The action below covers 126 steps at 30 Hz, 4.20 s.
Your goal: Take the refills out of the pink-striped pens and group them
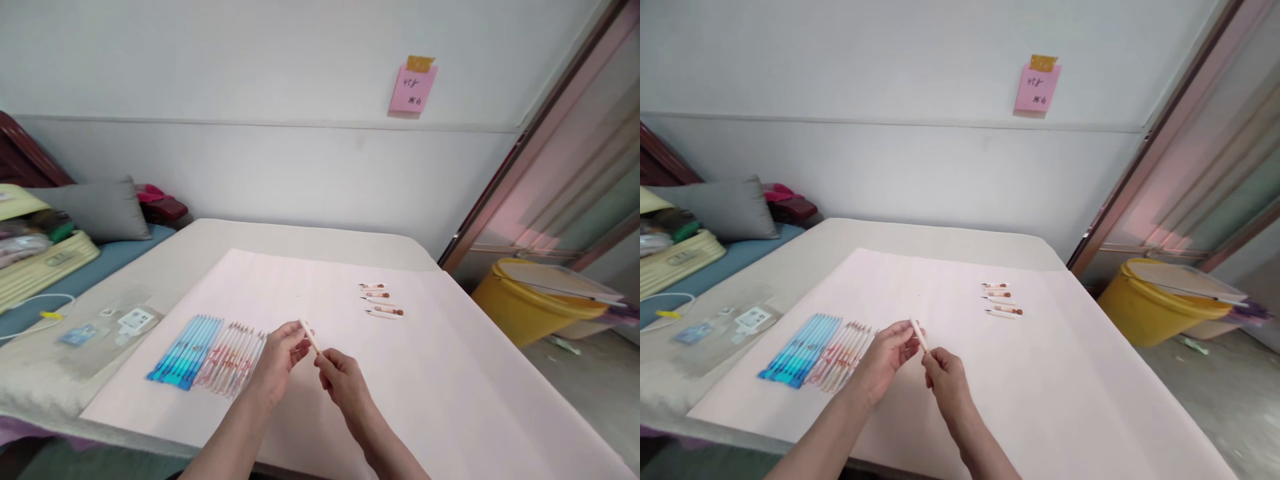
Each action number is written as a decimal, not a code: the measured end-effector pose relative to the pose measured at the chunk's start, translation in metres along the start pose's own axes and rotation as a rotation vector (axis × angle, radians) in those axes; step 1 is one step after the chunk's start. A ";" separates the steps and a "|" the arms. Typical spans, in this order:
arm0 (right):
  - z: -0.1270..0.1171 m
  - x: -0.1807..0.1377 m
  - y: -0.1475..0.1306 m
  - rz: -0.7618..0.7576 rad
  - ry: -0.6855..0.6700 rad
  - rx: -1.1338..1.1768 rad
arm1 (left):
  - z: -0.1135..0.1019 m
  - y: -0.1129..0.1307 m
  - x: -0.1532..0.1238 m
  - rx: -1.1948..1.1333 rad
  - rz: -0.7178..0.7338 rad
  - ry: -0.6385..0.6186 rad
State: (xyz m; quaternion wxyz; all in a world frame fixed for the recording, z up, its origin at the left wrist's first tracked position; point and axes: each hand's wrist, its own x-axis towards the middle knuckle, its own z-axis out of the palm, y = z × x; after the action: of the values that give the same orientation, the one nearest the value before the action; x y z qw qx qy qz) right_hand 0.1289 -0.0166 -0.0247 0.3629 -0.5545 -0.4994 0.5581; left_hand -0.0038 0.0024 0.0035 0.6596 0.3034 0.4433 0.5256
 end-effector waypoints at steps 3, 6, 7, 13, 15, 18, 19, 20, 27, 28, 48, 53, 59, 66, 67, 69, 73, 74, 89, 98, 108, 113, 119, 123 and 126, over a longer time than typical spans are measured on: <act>0.000 0.000 0.004 -0.027 -0.023 -0.031 | -0.002 -0.002 0.001 -0.006 -0.001 0.023; 0.003 0.000 0.009 -0.085 -0.020 -0.090 | -0.004 -0.005 0.003 -0.054 -0.017 0.039; 0.004 0.000 0.010 -0.104 -0.018 -0.109 | -0.004 -0.006 0.004 -0.066 -0.024 0.054; 0.006 -0.004 0.001 -0.163 0.006 -0.184 | -0.006 -0.008 0.005 -0.048 -0.020 0.155; 0.006 -0.006 -0.002 -0.165 0.005 -0.188 | -0.006 -0.007 0.005 -0.007 -0.009 0.165; 0.007 -0.007 -0.002 -0.169 0.008 -0.177 | -0.006 -0.006 0.004 0.067 0.022 0.173; 0.007 -0.007 -0.001 -0.171 0.011 -0.173 | -0.006 -0.006 0.003 0.089 0.033 0.172; 0.007 -0.006 -0.001 -0.173 0.013 -0.170 | -0.006 -0.006 0.003 0.109 0.042 0.171; 0.007 -0.004 0.001 -0.169 0.004 -0.144 | -0.003 -0.004 0.000 0.182 0.097 0.225; 0.007 -0.005 0.000 -0.168 0.003 -0.145 | -0.003 -0.003 -0.001 0.198 0.108 0.238; 0.004 -0.006 0.002 -0.158 0.032 -0.142 | -0.013 -0.002 0.008 -0.190 0.112 0.379; 0.004 -0.006 0.002 -0.134 0.037 -0.164 | -0.009 -0.006 0.006 -0.156 0.008 0.249; 0.004 -0.004 0.001 -0.117 0.031 -0.191 | -0.003 -0.010 0.004 -0.144 -0.050 0.226; 0.004 -0.003 0.003 -0.112 0.048 -0.171 | -0.006 -0.011 0.006 -0.180 -0.028 0.248; 0.004 -0.002 0.004 -0.105 0.056 -0.160 | -0.007 -0.011 0.006 -0.183 -0.023 0.249; 0.003 0.000 0.008 -0.097 0.074 -0.128 | -0.006 -0.011 0.006 -0.188 -0.020 0.239; 0.002 0.003 0.014 -0.106 0.082 -0.083 | -0.004 -0.009 0.005 -0.208 -0.024 0.236; 0.002 0.003 0.015 -0.110 0.080 -0.082 | -0.004 -0.009 0.005 -0.219 -0.026 0.247; 0.001 -0.002 0.003 -0.079 0.152 0.014 | -0.004 -0.010 0.006 -0.227 -0.053 0.227; 0.002 -0.002 0.004 -0.048 0.128 0.065 | -0.003 -0.009 0.003 -0.177 -0.046 0.235; 0.003 0.001 0.009 -0.067 0.111 0.027 | -0.001 -0.008 0.002 -0.172 -0.047 0.221; 0.004 0.001 0.009 -0.083 0.053 -0.016 | 0.001 -0.009 0.001 -0.172 -0.062 0.169; 0.006 0.000 0.009 -0.106 0.019 -0.069 | -0.001 -0.010 0.001 -0.128 -0.051 0.167; 0.007 -0.001 0.009 -0.119 0.022 -0.107 | -0.001 -0.011 0.001 -0.106 -0.051 0.173; 0.008 -0.001 0.011 -0.125 0.019 -0.131 | -0.001 -0.012 0.002 -0.102 -0.053 0.165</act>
State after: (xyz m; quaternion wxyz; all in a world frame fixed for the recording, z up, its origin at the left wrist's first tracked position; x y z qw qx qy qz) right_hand 0.1232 -0.0211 -0.0363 0.3647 -0.5501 -0.5649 0.4952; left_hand 0.0004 0.0007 -0.0073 0.6492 0.2135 0.4765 0.5531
